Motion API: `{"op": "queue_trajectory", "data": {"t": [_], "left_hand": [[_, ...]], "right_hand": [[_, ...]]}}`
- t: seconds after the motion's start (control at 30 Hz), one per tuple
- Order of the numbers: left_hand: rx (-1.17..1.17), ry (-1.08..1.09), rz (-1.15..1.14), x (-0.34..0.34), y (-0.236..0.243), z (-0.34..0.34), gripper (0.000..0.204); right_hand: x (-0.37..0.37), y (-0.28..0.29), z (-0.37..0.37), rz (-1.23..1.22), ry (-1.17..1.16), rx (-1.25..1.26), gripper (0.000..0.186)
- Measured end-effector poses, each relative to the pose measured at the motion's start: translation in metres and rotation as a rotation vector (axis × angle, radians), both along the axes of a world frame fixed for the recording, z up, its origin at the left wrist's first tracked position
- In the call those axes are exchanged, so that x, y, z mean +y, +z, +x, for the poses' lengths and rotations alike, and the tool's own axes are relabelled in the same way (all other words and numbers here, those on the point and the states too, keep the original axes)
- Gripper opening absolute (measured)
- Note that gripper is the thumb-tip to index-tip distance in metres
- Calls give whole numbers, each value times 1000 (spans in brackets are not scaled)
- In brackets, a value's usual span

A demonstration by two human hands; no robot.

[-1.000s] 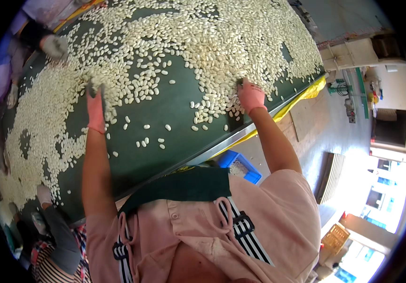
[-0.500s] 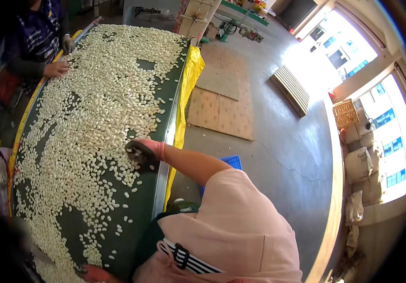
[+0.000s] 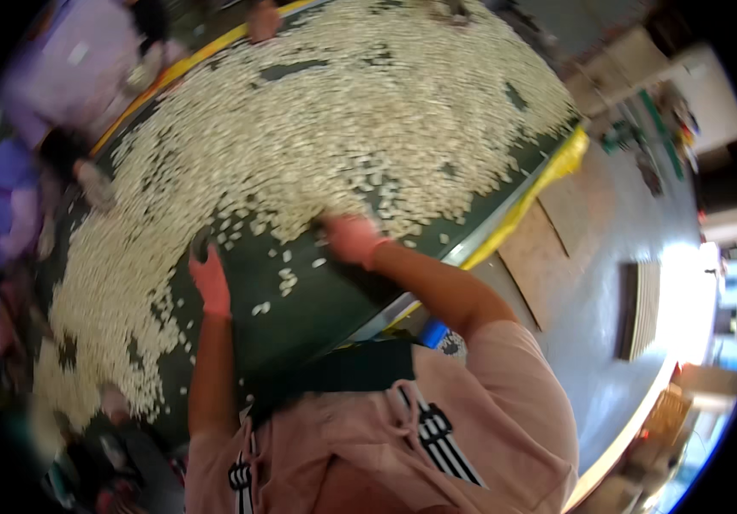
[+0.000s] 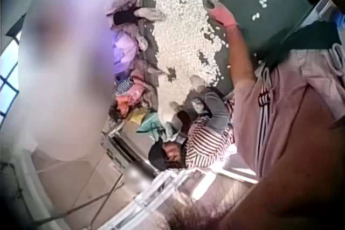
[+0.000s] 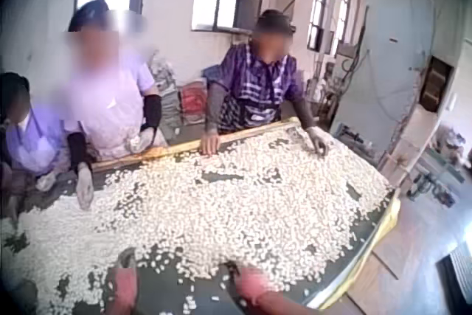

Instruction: The person sorts white bean seeds on a large green table, using both hands to spread and move the seeds. Other workers are visible nearby performing similar sorting tasks.

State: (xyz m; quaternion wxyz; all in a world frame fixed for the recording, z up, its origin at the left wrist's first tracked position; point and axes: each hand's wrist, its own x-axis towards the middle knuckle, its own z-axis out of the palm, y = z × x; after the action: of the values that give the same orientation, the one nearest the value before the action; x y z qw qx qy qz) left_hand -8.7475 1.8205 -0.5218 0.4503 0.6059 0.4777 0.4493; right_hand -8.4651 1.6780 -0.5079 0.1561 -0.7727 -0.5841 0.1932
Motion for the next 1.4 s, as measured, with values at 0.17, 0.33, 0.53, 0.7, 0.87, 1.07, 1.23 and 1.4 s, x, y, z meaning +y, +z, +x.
{"op": "queue_trajectory", "data": {"t": [0.17, 0.33, 0.53, 0.7, 0.87, 1.07, 1.23, 1.4], "left_hand": [[552, 395, 126, 116, 9, -83, 53], [481, 374, -101, 225, -64, -103, 73], [333, -233, 42, 146, 3, 96, 67], [-2, -495, -186, 103, 30, 81, 51], [329, 362, 392, 154, -30, -124, 43], [576, 452, 6, 139, -37, -168, 72], [1055, -143, 218, 38, 2, -37, 77], [1033, -484, 334, -54, 1, -37, 78]], "right_hand": [[-8, -16, 45, 366, -310, -458, 30], [11, -6, 32, 237, -296, -471, 30], [9, -6, 35, 169, -333, -499, 28], [5, -7, 35, 195, -347, -490, 29], [11, -9, 29, 198, -352, -485, 27], [7, -6, 29, 134, -387, -491, 27], [12, 10, 22, 54, -495, -361, 33], [-6, 12, 2, 151, -675, -107, 41]]}}
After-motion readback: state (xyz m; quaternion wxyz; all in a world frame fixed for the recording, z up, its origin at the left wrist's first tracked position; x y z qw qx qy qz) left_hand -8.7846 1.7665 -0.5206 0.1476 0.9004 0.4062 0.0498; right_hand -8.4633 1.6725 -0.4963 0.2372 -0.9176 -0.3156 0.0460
